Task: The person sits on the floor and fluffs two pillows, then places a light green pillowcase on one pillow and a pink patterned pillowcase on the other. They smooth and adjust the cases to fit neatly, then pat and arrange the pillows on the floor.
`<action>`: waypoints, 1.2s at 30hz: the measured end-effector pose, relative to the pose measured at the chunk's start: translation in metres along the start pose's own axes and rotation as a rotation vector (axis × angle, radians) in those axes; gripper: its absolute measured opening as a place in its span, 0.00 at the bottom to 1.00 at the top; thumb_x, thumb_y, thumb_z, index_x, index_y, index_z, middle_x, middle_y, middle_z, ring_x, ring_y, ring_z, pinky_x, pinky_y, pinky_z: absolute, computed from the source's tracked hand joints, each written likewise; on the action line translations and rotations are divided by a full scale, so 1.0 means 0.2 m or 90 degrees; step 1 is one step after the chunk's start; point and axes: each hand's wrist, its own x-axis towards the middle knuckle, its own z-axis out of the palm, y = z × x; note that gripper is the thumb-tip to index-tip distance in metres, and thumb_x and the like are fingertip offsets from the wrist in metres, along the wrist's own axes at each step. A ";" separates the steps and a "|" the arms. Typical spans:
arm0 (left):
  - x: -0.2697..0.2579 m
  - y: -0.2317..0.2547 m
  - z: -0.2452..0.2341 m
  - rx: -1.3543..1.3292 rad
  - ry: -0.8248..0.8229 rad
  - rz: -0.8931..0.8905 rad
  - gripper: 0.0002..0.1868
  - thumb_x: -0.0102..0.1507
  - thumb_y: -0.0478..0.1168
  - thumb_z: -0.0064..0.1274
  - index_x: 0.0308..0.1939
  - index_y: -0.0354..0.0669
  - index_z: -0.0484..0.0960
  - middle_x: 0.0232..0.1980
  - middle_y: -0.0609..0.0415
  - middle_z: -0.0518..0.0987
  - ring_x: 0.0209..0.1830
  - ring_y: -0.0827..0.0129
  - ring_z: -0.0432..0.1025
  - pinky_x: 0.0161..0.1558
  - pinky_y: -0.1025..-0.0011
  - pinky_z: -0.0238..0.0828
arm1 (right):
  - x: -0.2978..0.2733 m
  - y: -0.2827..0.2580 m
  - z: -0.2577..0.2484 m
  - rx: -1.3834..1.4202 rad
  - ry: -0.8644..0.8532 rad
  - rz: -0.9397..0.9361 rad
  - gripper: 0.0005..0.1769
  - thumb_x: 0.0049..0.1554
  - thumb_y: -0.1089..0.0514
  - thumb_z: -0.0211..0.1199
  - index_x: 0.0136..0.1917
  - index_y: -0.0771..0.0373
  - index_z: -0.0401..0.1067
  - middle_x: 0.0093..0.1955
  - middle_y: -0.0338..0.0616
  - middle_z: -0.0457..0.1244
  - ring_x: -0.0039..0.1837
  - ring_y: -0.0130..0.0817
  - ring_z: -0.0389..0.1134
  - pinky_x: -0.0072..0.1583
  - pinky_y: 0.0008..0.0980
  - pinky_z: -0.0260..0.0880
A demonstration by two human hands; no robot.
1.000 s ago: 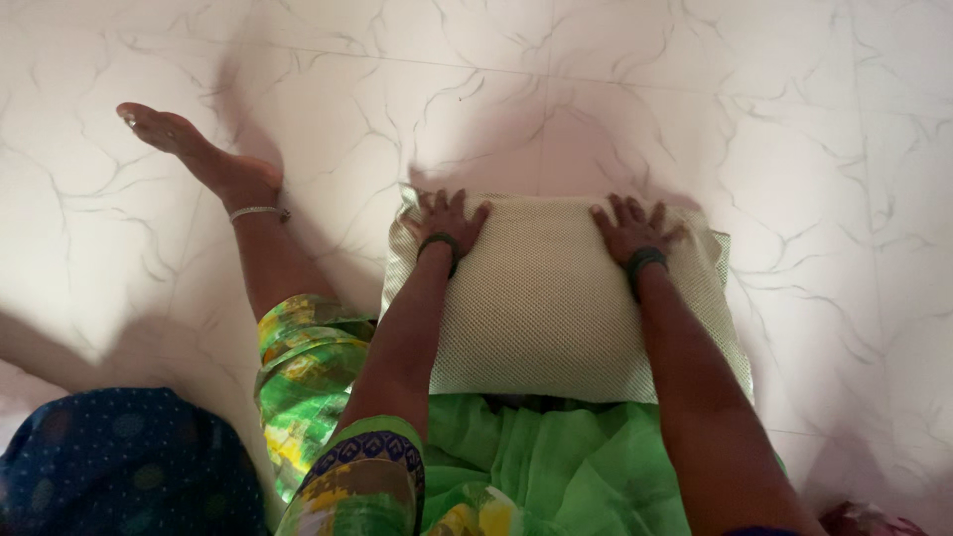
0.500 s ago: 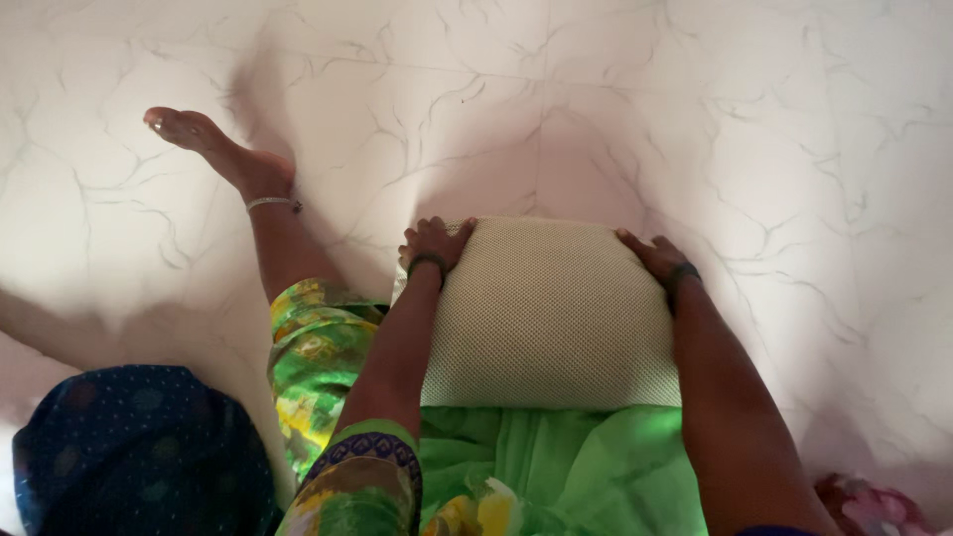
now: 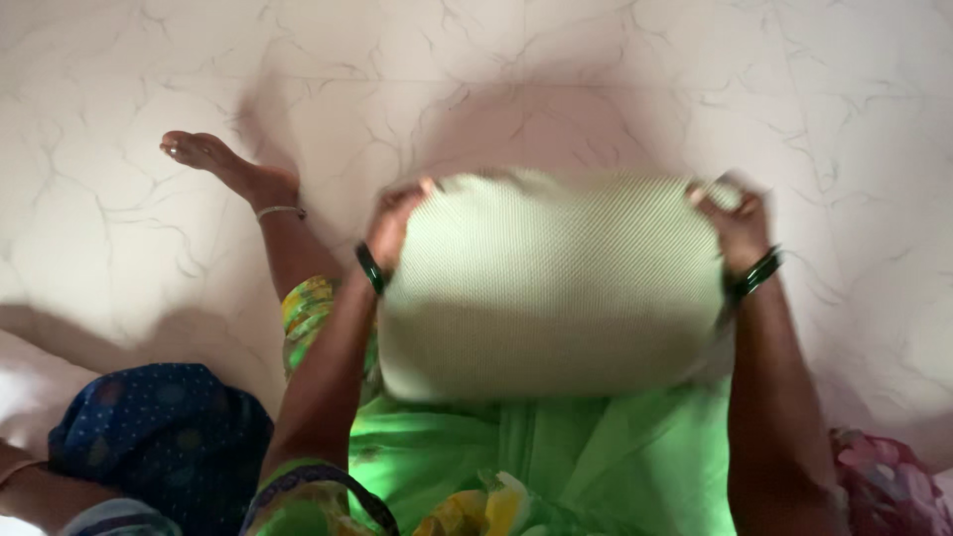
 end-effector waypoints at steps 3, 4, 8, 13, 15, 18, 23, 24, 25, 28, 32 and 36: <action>0.01 0.20 -0.05 0.103 0.103 0.229 0.17 0.70 0.45 0.62 0.30 0.42 0.77 0.28 0.63 0.71 0.27 0.78 0.59 0.32 0.73 0.57 | -0.02 -0.18 -0.11 -0.030 0.082 -0.419 0.17 0.64 0.54 0.77 0.46 0.64 0.70 0.44 0.42 0.63 0.44 0.28 0.61 0.47 0.29 0.63; 0.02 0.23 -0.06 0.123 0.117 0.313 0.19 0.71 0.44 0.61 0.29 0.43 0.73 0.26 0.64 0.69 0.26 0.79 0.57 0.32 0.75 0.54 | -0.06 -0.19 -0.14 -0.066 0.125 -0.497 0.18 0.65 0.55 0.75 0.45 0.66 0.68 0.43 0.43 0.61 0.43 0.29 0.59 0.46 0.29 0.60; -0.04 0.18 -0.10 0.190 0.132 0.496 0.16 0.71 0.43 0.56 0.29 0.41 0.80 0.30 0.62 0.73 0.29 0.77 0.65 0.35 0.75 0.62 | -0.28 -0.06 -0.21 -0.184 0.262 -0.688 0.19 0.65 0.55 0.68 0.44 0.66 0.61 0.41 0.47 0.59 0.41 0.33 0.59 0.44 0.31 0.58; -0.36 -0.12 -0.07 0.576 0.068 0.333 0.27 0.67 0.48 0.59 0.16 0.44 0.70 0.18 0.55 0.70 0.17 0.66 0.62 0.27 0.63 0.60 | -0.73 0.27 -0.08 -0.393 0.104 -0.362 0.19 0.66 0.47 0.60 0.38 0.58 0.66 0.34 0.45 0.62 0.39 0.38 0.64 0.43 0.37 0.62; -0.46 -0.20 -0.06 0.690 0.049 0.452 0.27 0.68 0.49 0.59 0.18 0.45 0.69 0.20 0.56 0.72 0.20 0.65 0.65 0.32 0.61 0.66 | -0.83 0.27 -0.09 -0.566 0.034 -0.080 0.25 0.67 0.38 0.54 0.41 0.59 0.75 0.35 0.46 0.68 0.40 0.40 0.70 0.46 0.38 0.67; -0.46 -0.21 -0.02 0.660 0.102 0.242 0.22 0.68 0.53 0.58 0.26 0.44 0.76 0.25 0.53 0.76 0.24 0.63 0.70 0.37 0.59 0.70 | -0.84 0.16 -0.09 -0.755 0.002 0.099 0.32 0.69 0.31 0.50 0.46 0.59 0.80 0.41 0.49 0.73 0.46 0.45 0.74 0.55 0.48 0.69; -0.34 -0.16 0.26 0.771 0.041 0.329 0.31 0.62 0.61 0.55 0.63 0.52 0.75 0.68 0.48 0.71 0.71 0.49 0.58 0.68 0.35 0.44 | -0.73 -0.06 0.17 -0.729 0.171 -0.208 0.31 0.62 0.29 0.54 0.61 0.53 0.77 0.62 0.44 0.70 0.66 0.52 0.66 0.70 0.74 0.45; -0.34 -0.16 0.32 0.812 0.005 0.294 0.38 0.60 0.64 0.53 0.70 0.55 0.71 0.75 0.49 0.65 0.78 0.46 0.51 0.71 0.29 0.33 | -0.72 -0.07 0.27 -0.664 0.093 -0.253 0.34 0.64 0.26 0.51 0.68 0.52 0.70 0.69 0.45 0.65 0.71 0.51 0.62 0.73 0.73 0.44; -0.34 -0.17 0.37 0.845 -0.021 0.216 0.38 0.62 0.67 0.48 0.73 0.61 0.67 0.79 0.51 0.59 0.80 0.46 0.45 0.71 0.27 0.27 | -0.71 -0.06 0.37 -0.596 0.016 -0.294 0.39 0.65 0.24 0.47 0.76 0.50 0.64 0.75 0.46 0.59 0.77 0.51 0.58 0.77 0.72 0.42; -0.36 -0.22 0.43 0.922 -0.073 0.044 0.41 0.64 0.75 0.37 0.78 0.73 0.56 0.85 0.55 0.43 0.84 0.45 0.29 0.69 0.22 0.16 | -0.62 0.01 0.65 -0.815 -0.138 -0.176 0.44 0.60 0.23 0.41 0.82 0.41 0.47 0.85 0.43 0.39 0.83 0.52 0.36 0.72 0.78 0.27; -0.42 -0.33 0.42 0.987 -0.031 0.073 0.44 0.63 0.77 0.33 0.80 0.71 0.50 0.86 0.53 0.38 0.83 0.39 0.24 0.66 0.20 0.14 | -0.65 0.18 0.75 -0.834 -0.148 -0.147 0.44 0.60 0.23 0.37 0.83 0.38 0.40 0.87 0.39 0.29 0.85 0.51 0.22 0.72 0.77 0.17; -0.41 -0.45 0.41 0.995 -0.091 -0.004 0.45 0.63 0.78 0.32 0.80 0.72 0.45 0.85 0.53 0.32 0.82 0.40 0.21 0.66 0.22 0.10 | -0.63 0.33 0.76 -0.802 -0.133 -0.211 0.46 0.58 0.22 0.38 0.83 0.40 0.41 0.87 0.41 0.29 0.85 0.52 0.21 0.71 0.77 0.15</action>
